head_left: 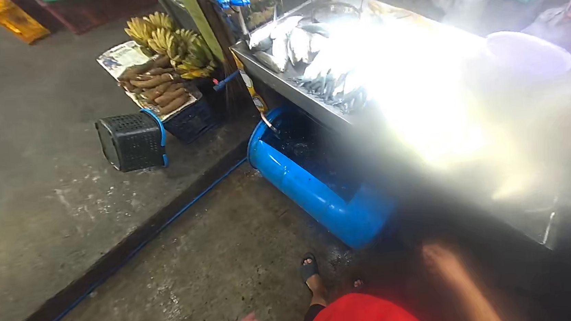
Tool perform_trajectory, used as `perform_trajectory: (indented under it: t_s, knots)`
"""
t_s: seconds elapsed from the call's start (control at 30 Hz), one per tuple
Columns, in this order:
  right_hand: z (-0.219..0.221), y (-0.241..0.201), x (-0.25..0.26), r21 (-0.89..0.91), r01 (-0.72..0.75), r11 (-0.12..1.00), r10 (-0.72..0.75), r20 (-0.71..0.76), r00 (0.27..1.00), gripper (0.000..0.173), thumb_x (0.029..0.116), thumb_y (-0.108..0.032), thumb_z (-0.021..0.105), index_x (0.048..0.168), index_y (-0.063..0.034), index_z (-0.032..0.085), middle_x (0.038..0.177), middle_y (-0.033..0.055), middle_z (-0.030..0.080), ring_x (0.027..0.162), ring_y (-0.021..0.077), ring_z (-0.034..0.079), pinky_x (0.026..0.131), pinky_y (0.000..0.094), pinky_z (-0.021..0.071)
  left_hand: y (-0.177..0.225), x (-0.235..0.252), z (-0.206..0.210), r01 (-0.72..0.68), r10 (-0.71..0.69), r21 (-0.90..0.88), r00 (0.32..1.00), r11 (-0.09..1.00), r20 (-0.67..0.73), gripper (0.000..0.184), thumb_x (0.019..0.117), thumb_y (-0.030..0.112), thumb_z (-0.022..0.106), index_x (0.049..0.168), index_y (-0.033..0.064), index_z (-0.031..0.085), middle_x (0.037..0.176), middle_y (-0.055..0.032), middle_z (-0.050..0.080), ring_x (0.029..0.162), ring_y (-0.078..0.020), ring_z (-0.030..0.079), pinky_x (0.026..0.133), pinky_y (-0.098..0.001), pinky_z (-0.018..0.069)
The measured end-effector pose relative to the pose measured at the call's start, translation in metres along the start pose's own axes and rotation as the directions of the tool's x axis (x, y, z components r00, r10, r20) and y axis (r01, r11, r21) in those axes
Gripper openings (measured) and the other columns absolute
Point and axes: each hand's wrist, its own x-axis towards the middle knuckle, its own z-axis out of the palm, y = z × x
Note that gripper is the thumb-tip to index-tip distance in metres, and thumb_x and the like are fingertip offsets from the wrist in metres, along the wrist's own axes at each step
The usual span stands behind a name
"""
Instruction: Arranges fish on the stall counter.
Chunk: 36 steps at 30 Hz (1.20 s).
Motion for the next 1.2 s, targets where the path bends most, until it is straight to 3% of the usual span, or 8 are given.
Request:
perform_trajectory:
  t_s: [0.1, 0.2, 0.37, 0.53, 0.7, 0.83, 0.9, 1.2]
  knots:
    - [-0.026, -0.061, -0.016, -0.087, 0.252, 0.964, -0.262, -0.134, 0.956, 0.037, 0.105, -0.027, 0.057, 0.132, -0.0027, 0.062, 0.12, 0.02, 0.069, 0.105, 0.0324, 0.069, 0.088, 0.0543, 0.0577, 0.108, 0.059, -0.026, -0.081, 0.071, -0.063, 0.987, 0.995, -0.144, 0.041, 0.1107, 0.027, 0.041, 0.145, 0.0074, 0.053, 0.128, -0.0189, 0.065, 0.103, -0.0298, 0.066, 0.084, -0.0497, 0.0536]
    - [-0.067, -0.112, -0.015, -0.309, 0.416, 0.855, -0.503, -0.299, 0.811, 0.044, 0.1014, -0.027, 0.061, 0.136, 0.0009, 0.06, 0.126, 0.0243, 0.065, 0.115, 0.0345, 0.065, 0.101, 0.0545, 0.0517, 0.199, 0.073, -0.024, -0.162, 0.147, -0.084, 0.976, 0.983, -0.161, 0.04, 0.1107, 0.026, 0.04, 0.144, 0.0085, 0.053, 0.125, -0.0167, 0.067, 0.101, -0.0266, 0.067, 0.082, -0.0464, 0.0533]
    - [-0.135, -0.173, 0.03, -0.662, 0.257, 0.704, -0.671, -0.501, 0.546, 0.065, 0.0928, -0.034, 0.069, 0.145, 0.0015, 0.053, 0.143, 0.0355, 0.051, 0.135, 0.0537, 0.047, 0.114, 0.0643, 0.0353, 0.313, 0.056, 0.078, -0.394, 0.391, 0.061, 0.919, 0.917, 0.052, 0.039, 0.1104, 0.024, 0.041, 0.143, 0.0068, 0.053, 0.129, -0.0156, 0.066, 0.104, -0.0227, 0.067, 0.085, -0.0415, 0.0539]
    - [-0.185, -0.193, 0.105, -0.651, 0.08, 0.755, -0.555, -0.57, 0.605, 0.086, 0.0837, -0.047, 0.077, 0.155, -0.0112, 0.044, 0.157, 0.0299, 0.037, 0.142, 0.0536, 0.037, 0.108, 0.0722, 0.0348, 0.413, 0.012, 0.25, -0.729, 0.63, 0.251, 0.679, 0.636, 0.377, 0.041, 0.1057, 0.02, 0.05, 0.141, 0.001, 0.055, 0.137, -0.0193, 0.063, 0.122, -0.0272, 0.064, 0.102, -0.046, 0.052]
    - [-0.191, -0.184, 0.174, -0.52, 0.132, 0.844, -0.47, -0.598, 0.65, 0.098, 0.0784, -0.061, 0.076, 0.157, -0.0159, 0.04, 0.161, 0.0291, 0.031, 0.144, 0.0534, 0.035, 0.107, 0.073, 0.0362, 0.511, -0.003, 0.396, -0.841, 0.783, 0.417, 0.504, 0.346, 0.365, 0.048, 0.1016, 0.028, 0.057, 0.144, 0.0058, 0.055, 0.147, -0.0206, 0.054, 0.137, -0.0365, 0.05, 0.113, -0.0555, 0.0405]
    - [-0.177, -0.183, 0.189, -0.548, 0.092, 0.831, -0.496, -0.657, 0.567, 0.096, 0.0794, -0.056, 0.077, 0.157, -0.0123, 0.041, 0.159, 0.0332, 0.031, 0.143, 0.0557, 0.035, 0.107, 0.0736, 0.0353, 0.541, 0.002, 0.489, -0.788, 0.799, 0.535, 0.518, 0.305, 0.307, 0.063, 0.1, 0.042, 0.058, 0.155, 0.0156, 0.044, 0.164, -0.0186, 0.031, 0.152, -0.0431, 0.025, 0.116, -0.0731, 0.0182]
    - [-0.173, -0.178, 0.196, -0.573, 0.064, 0.817, -0.514, -0.675, 0.53, 0.094, 0.0798, -0.057, 0.076, 0.156, -0.0125, 0.042, 0.159, 0.0332, 0.031, 0.145, 0.0547, 0.033, 0.108, 0.0735, 0.0344, 0.533, 0.007, 0.52, -0.714, 0.81, 0.626, 0.545, 0.314, 0.216, 0.066, 0.1007, 0.051, 0.051, 0.157, 0.0173, 0.043, 0.165, -0.0184, 0.032, 0.154, -0.0427, 0.023, 0.116, -0.0771, 0.0053]
    - [-0.169, -0.179, 0.217, -0.6, 0.065, 0.797, -0.575, -0.722, 0.384, 0.069, 0.0857, -0.047, 0.071, 0.147, -0.0192, 0.056, 0.157, 0.0344, 0.035, 0.145, 0.0528, 0.035, 0.11, 0.0706, 0.0332, 0.524, 0.016, 0.543, -0.569, 0.847, 0.77, 0.526, 0.289, 0.071, 0.062, 0.0976, 0.05, 0.052, 0.149, 0.0159, 0.054, 0.154, -0.0116, 0.05, 0.149, -0.0352, 0.037, 0.118, -0.0727, 0.0112]
